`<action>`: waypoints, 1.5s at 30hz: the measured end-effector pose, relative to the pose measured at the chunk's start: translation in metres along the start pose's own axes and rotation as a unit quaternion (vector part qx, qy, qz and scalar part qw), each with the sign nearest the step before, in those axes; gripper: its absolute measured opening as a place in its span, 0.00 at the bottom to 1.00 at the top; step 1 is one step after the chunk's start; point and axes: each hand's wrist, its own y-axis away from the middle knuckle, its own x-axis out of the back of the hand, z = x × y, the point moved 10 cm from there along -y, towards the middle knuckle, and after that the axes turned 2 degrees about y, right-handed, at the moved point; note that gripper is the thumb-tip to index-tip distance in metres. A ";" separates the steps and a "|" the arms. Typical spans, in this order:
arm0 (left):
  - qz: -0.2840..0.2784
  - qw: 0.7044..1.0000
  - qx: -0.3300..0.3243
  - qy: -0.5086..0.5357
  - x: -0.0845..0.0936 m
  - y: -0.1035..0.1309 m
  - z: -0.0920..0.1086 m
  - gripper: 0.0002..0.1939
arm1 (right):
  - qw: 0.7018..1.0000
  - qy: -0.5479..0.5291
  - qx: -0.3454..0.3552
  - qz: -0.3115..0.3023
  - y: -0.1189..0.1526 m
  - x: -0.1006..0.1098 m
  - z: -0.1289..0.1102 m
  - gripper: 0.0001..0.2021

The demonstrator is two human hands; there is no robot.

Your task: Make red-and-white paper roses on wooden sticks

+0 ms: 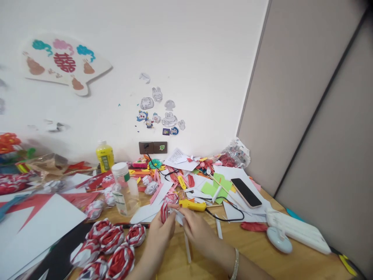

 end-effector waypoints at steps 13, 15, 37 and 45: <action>-0.110 0.945 0.079 0.297 -0.017 0.006 -0.002 0.14 | 0.952 0.262 0.135 0.083 0.015 -0.013 -0.019 0.22; -0.117 0.955 0.070 0.263 -0.019 0.005 -0.002 0.17 | 0.959 0.238 0.129 0.085 0.015 -0.011 -0.020 0.22; 0.004 0.998 0.041 0.043 0.005 -0.011 -0.015 0.28 | 0.963 0.237 -0.128 -0.020 -0.094 0.044 0.049 0.12; 0.033 0.998 0.044 0.033 0.010 -0.011 -0.030 0.27 | 0.933 0.273 -0.202 -0.116 -0.180 -0.005 0.098 0.14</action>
